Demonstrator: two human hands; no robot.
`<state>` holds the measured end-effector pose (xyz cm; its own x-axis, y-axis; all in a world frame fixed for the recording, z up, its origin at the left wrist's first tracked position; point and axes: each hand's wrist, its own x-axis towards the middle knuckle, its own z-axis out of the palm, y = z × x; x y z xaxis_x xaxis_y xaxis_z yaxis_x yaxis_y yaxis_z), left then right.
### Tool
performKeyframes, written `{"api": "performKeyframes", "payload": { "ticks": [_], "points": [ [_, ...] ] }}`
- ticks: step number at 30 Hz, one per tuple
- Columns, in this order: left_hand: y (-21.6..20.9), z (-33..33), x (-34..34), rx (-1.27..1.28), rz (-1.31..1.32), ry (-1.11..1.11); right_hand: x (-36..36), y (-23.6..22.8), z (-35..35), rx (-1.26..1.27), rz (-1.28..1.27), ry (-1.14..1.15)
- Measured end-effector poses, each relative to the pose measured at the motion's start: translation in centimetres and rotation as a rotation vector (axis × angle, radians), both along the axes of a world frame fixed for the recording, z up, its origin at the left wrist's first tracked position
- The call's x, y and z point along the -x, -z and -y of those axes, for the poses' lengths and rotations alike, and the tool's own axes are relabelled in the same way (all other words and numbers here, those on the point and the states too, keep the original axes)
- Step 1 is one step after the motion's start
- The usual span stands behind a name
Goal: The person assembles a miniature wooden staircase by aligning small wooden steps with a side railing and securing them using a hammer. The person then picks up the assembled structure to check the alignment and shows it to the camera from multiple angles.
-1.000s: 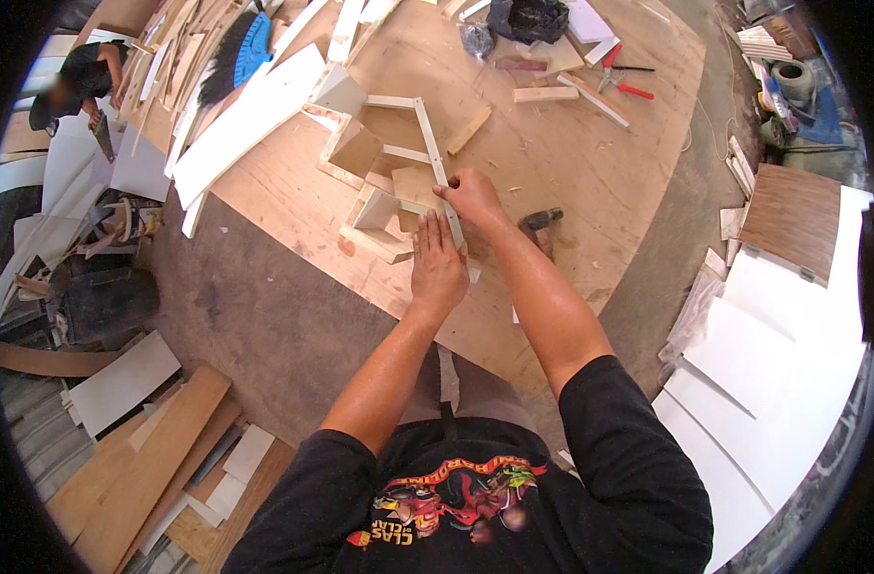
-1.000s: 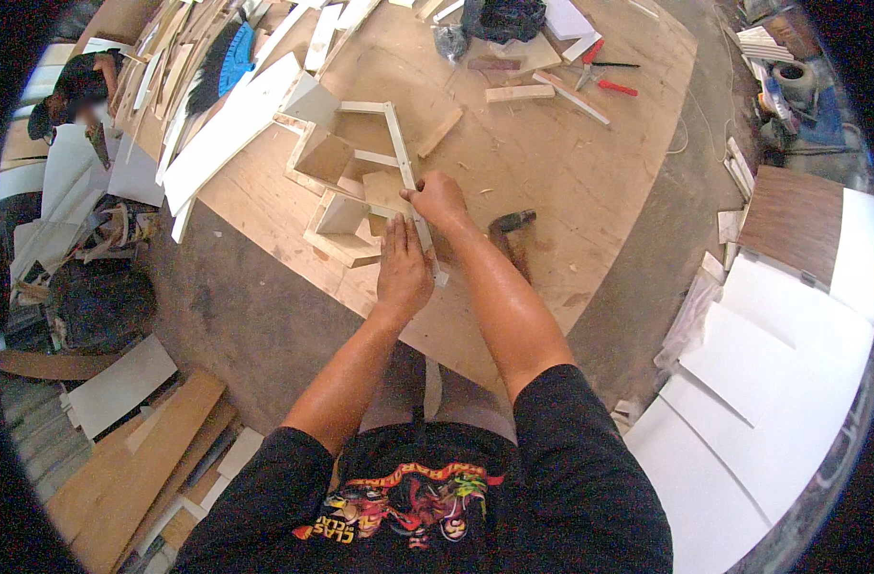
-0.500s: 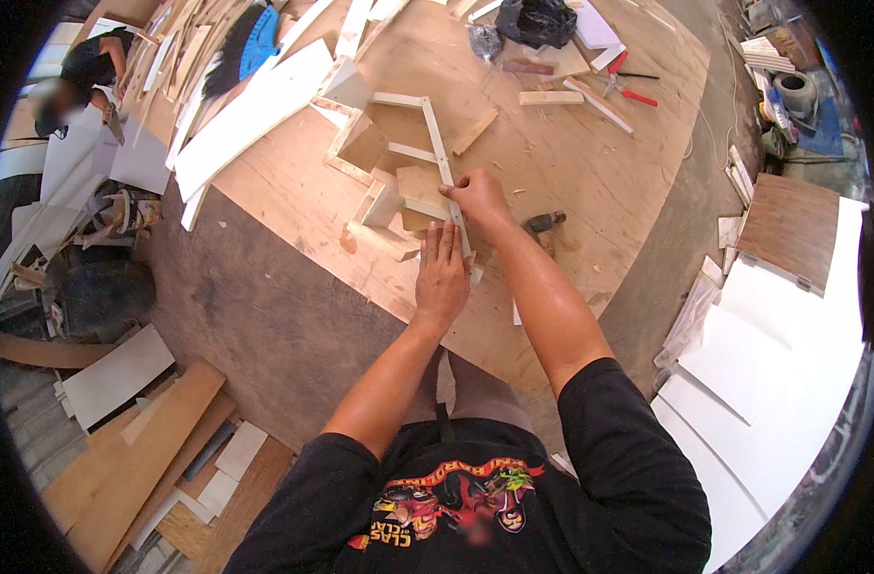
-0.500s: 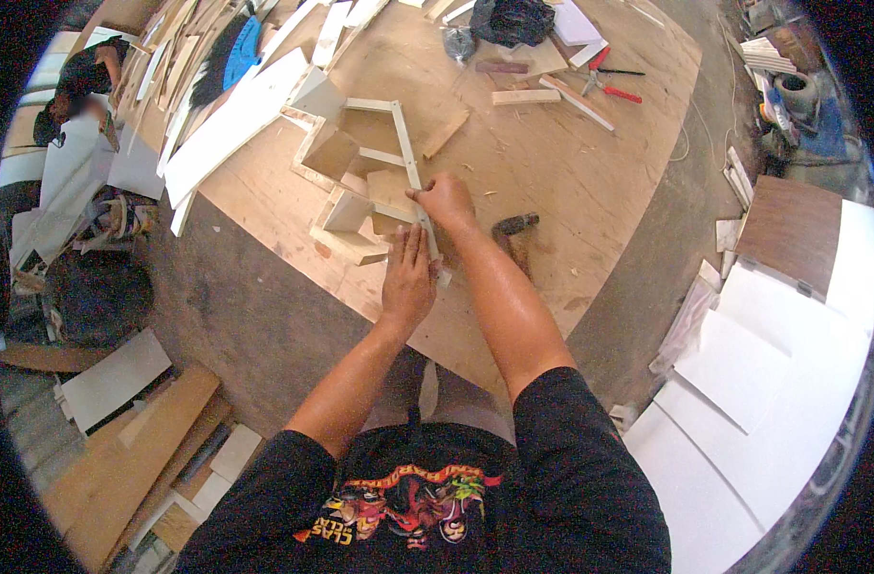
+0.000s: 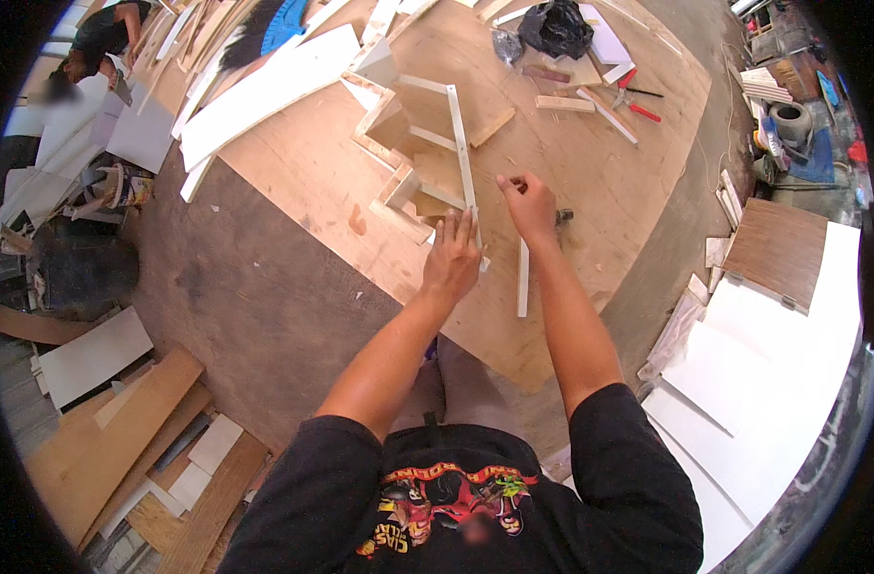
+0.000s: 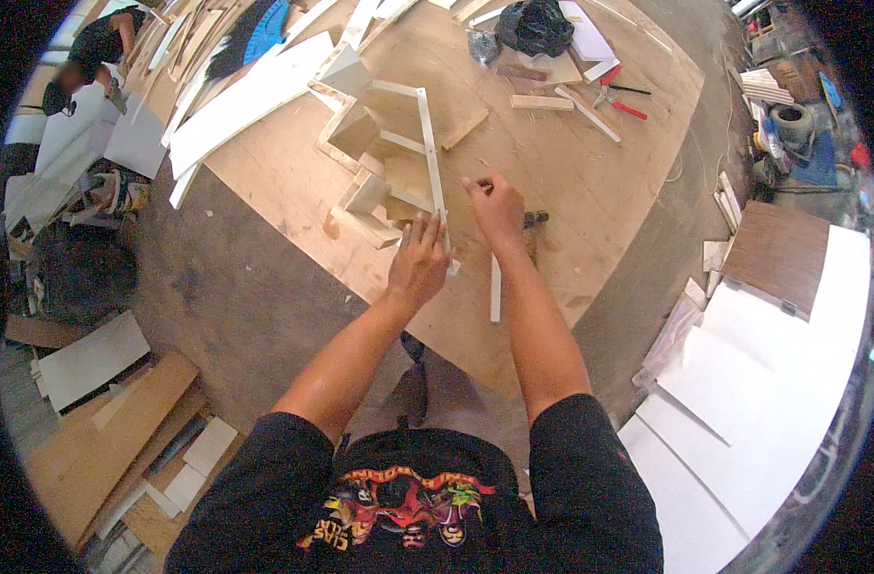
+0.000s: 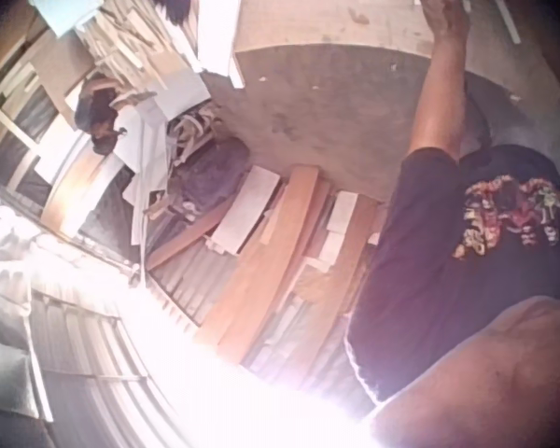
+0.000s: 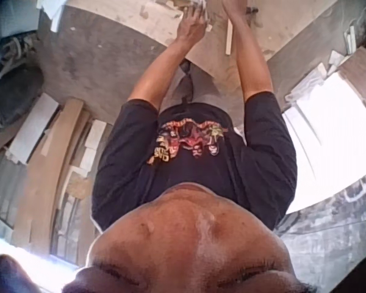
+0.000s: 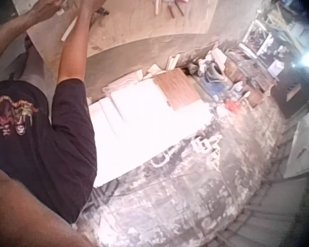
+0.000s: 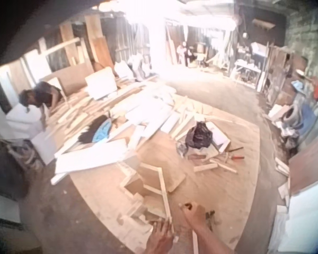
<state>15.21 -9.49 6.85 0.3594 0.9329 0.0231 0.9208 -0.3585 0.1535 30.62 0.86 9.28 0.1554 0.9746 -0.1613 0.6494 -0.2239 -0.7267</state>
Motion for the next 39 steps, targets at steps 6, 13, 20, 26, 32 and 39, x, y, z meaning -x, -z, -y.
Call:
{"api": "performKeyframes", "payload": {
  "ticks": [6,13,20,26,32,39],
  "points": [
    [-0.1,-0.6,-0.9,0.01,0.042,-0.033,-4.5,2.1,5.4,-0.114,0.235,-0.061],
    [0.4,-0.3,-0.8,-0.017,-0.06,-0.034,-8.1,4.6,13.1,0.024,0.436,0.077],
    [0.1,0.2,-1.6,0.065,0.019,-0.137,-7.9,4.6,10.2,-0.039,0.198,-0.028],
    [0.9,0.3,-2.1,0.006,-0.004,-0.15,-5.5,1.0,9.1,-0.1,-0.152,-0.224],
    [0.1,0.1,-2.2,-0.033,0.092,-0.154,-4.1,-1.7,10.6,-0.19,-0.021,-0.435],
    [0.9,0.1,-2.2,-0.049,0.115,-0.215,-2.8,-2.0,10.5,-0.21,0.105,-0.496]
  ]
}}
